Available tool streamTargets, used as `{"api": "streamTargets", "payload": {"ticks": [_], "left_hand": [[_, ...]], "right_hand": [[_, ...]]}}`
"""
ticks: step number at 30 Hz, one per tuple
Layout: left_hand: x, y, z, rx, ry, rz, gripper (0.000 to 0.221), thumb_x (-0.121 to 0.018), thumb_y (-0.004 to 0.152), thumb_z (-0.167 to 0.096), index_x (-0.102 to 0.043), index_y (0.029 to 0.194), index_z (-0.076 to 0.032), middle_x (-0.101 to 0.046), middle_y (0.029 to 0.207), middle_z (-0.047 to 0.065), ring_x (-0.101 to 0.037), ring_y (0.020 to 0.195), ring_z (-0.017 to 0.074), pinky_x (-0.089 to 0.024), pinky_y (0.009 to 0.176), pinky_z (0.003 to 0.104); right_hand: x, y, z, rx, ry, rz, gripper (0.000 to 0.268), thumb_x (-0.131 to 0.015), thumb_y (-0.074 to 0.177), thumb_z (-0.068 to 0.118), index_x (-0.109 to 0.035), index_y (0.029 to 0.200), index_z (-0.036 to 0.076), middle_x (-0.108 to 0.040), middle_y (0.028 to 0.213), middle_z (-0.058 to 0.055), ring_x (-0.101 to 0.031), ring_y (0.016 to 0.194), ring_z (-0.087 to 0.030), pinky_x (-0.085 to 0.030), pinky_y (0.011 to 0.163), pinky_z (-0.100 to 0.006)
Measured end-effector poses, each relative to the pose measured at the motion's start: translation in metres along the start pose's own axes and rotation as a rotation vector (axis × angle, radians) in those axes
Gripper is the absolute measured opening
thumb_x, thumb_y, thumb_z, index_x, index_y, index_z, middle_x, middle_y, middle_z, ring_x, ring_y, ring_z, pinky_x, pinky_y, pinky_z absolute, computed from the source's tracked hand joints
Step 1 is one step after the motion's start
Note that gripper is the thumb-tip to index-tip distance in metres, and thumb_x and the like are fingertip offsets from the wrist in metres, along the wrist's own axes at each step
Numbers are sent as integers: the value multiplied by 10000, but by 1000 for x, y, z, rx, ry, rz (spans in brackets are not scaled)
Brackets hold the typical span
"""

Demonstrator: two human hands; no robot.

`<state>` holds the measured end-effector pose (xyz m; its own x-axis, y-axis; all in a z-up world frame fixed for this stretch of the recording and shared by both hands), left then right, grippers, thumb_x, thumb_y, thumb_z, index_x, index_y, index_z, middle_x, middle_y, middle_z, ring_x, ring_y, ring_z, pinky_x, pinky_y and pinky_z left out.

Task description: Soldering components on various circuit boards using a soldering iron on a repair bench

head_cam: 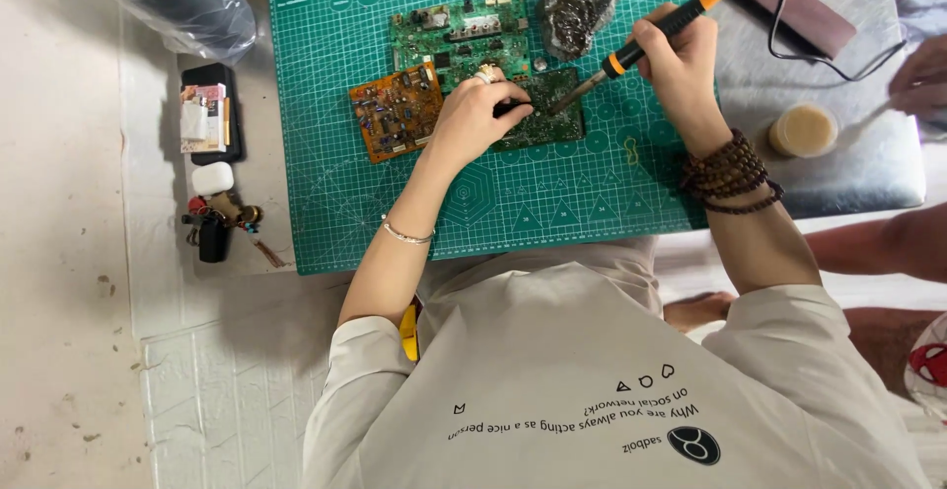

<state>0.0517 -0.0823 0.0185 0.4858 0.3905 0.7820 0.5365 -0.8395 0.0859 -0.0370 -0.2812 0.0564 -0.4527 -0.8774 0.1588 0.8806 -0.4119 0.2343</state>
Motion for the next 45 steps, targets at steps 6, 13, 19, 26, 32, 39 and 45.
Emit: {"api": "streamTargets", "payload": {"ticks": [6,13,19,26,32,39,45], "left_hand": [[3,-1,-4,18,7,7,221,-705,913,-317,-751,1047,-147,-719,928,61,-625,847,227,-470,681,368],[2,-3,-3,56,1,20,206,-688,921,-331,-747,1042,-175,-695,916,44,-551,795,219,-414,678,362],[8,-4,-10,-6,-28,-13,161,-689,940,-272,-758,1004,-141,-575,626,-2,-453,600,165,-427,794,372],[2,-4,-1,-16,7,-27,191,-699,924,-299,-763,1029,-153,-698,765,10,-535,728,209,-446,807,411],[10,-4,-10,-111,15,-82,130,-724,912,-231,-779,948,-118,-675,712,13,-501,567,154,-441,611,348],[8,-3,-8,-94,40,-82,137,-724,910,-258,-772,945,-134,-685,770,26,-576,666,186,-479,607,362],[8,-3,-8,-99,30,-84,154,-730,906,-267,-772,977,-137,-707,799,23,-576,707,204,-478,656,374]], "right_hand": [[-2,0,7,27,16,18,253,-534,1073,53,-547,820,44,-488,621,-26,-402,504,-73,-314,458,-196],[-13,-1,-4,-182,35,107,267,-547,1091,131,-519,834,63,-532,617,-39,-483,470,-91,-345,415,-191],[-20,-4,-11,-306,82,173,237,-570,1089,211,-521,895,82,-535,628,-25,-461,459,-70,-269,390,-186],[-9,0,-37,-338,165,104,234,-574,1091,187,-510,885,99,-524,647,-9,-479,485,-72,-302,403,-197],[25,7,-48,-149,289,-134,148,-540,1113,79,-455,993,91,-492,769,-25,-414,506,-75,-295,458,-224],[19,4,-16,83,113,-106,197,-556,1164,113,-484,995,40,-558,851,-98,-454,532,-112,-332,465,-239],[16,3,-15,101,107,-73,169,-554,1176,142,-486,1047,56,-560,872,-81,-477,575,-108,-377,502,-225]]}}
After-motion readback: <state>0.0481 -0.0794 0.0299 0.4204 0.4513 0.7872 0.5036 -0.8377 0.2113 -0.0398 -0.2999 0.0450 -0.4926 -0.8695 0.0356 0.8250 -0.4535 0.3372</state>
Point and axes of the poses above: each hand's wrist, its own y-axis towards the middle knuckle, its own x-axis out of the back of the hand, z = x × y, the point moved 10 cm from there along y, towards the middle knuckle
